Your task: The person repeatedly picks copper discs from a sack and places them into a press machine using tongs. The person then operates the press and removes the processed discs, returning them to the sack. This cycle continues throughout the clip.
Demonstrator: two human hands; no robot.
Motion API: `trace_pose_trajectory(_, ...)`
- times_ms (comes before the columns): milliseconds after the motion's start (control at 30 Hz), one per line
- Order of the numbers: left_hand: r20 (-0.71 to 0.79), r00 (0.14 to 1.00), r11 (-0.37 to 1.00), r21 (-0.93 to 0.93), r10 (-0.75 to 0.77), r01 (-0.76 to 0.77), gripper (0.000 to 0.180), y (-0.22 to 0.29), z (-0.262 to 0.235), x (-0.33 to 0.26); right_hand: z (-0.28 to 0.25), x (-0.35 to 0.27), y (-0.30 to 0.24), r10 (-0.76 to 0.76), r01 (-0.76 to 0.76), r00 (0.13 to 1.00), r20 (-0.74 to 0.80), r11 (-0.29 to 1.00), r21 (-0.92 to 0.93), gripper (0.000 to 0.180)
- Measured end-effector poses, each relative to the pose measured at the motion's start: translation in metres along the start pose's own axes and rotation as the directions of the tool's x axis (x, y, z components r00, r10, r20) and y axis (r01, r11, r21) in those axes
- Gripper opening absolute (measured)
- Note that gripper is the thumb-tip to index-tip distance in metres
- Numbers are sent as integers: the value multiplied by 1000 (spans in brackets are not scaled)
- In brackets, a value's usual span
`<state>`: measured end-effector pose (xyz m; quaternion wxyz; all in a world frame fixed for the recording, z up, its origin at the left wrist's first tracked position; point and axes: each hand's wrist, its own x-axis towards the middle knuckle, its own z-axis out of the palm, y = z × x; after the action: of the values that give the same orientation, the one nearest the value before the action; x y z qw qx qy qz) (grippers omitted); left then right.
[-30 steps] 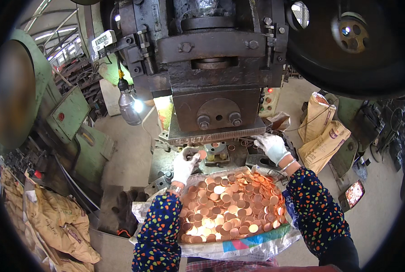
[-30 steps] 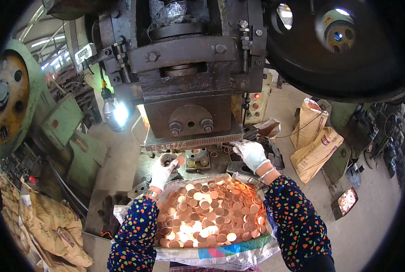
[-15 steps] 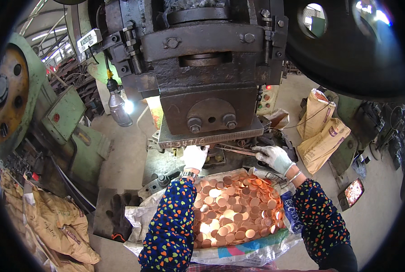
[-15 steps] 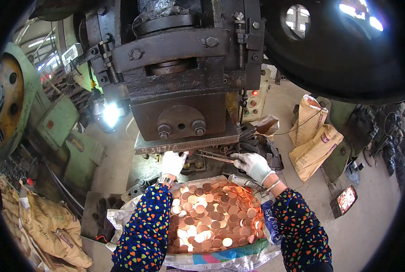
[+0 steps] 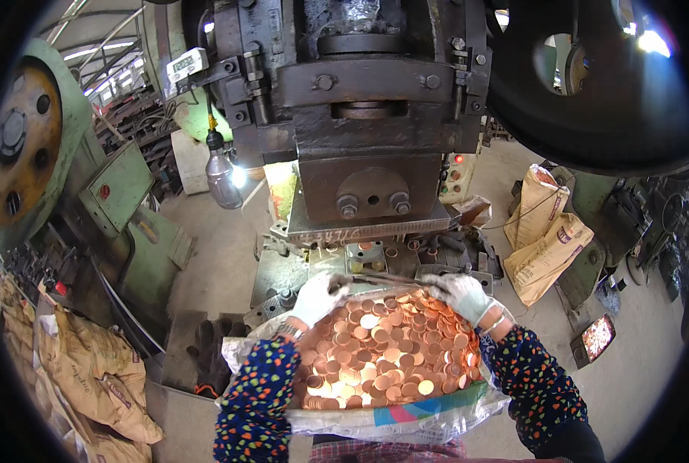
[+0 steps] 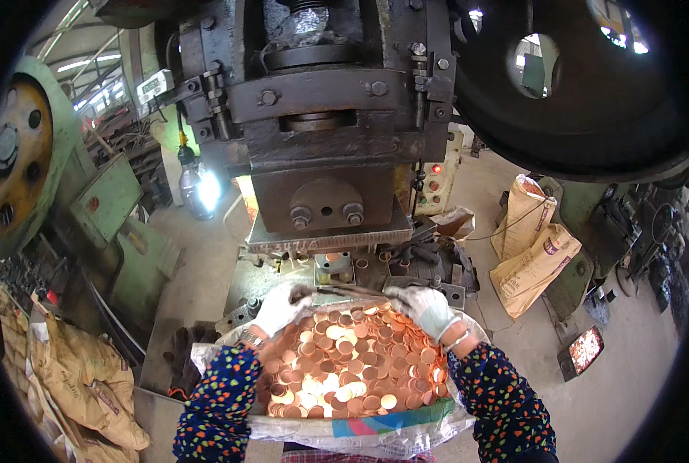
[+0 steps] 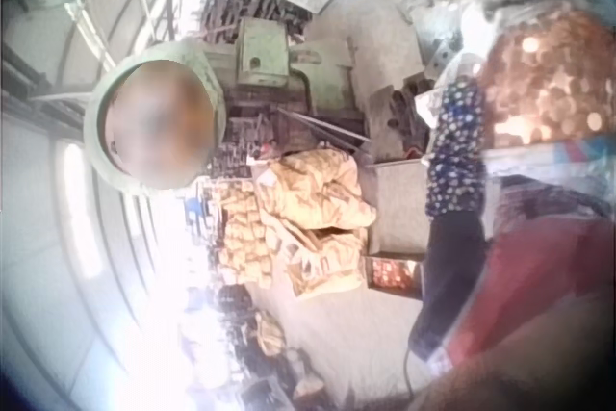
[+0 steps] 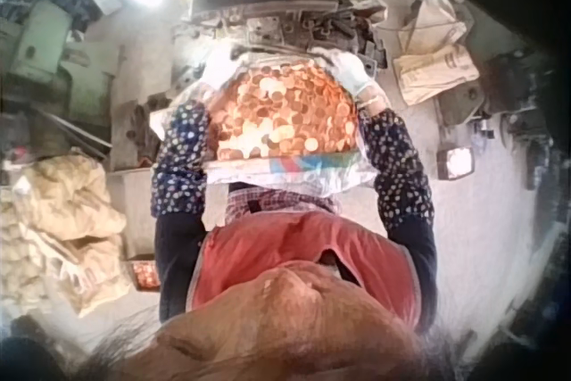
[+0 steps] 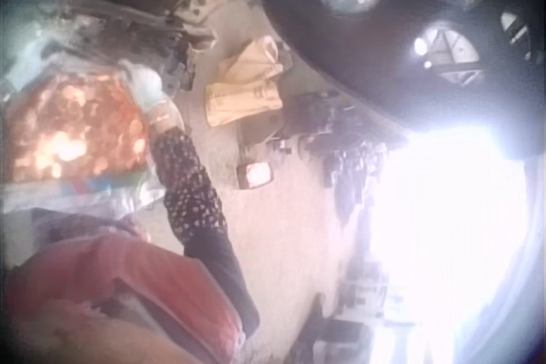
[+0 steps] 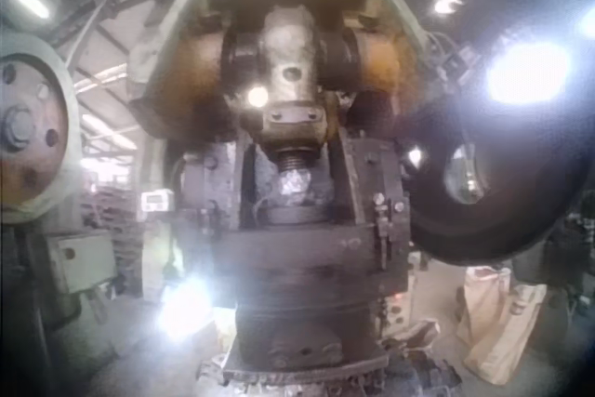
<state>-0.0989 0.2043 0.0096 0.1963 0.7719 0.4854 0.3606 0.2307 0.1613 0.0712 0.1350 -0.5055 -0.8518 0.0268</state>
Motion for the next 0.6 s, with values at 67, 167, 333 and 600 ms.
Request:
trace_pose_trajectory(67,182,982,999,10,-50,49,25,-2,-22,-34,10,-18,-16,-161,183,974,-162,975,130,32)
trace_pose_trajectory(167,308,951,993,101,31,-65,31,-12,-46,-79,15,-51,-27,5,-29,996,94,967,255,32)
trace_pose_trajectory(333,357,931,995,84,-75,48,44,-26,-51,-117,27,-80,-35,92,-206,956,280,887,413,32)
trace_pose_trajectory(600,399,913,980,198,-91,11,41,-21,-52,-123,39,-92,-42,107,-187,976,192,862,471,32)
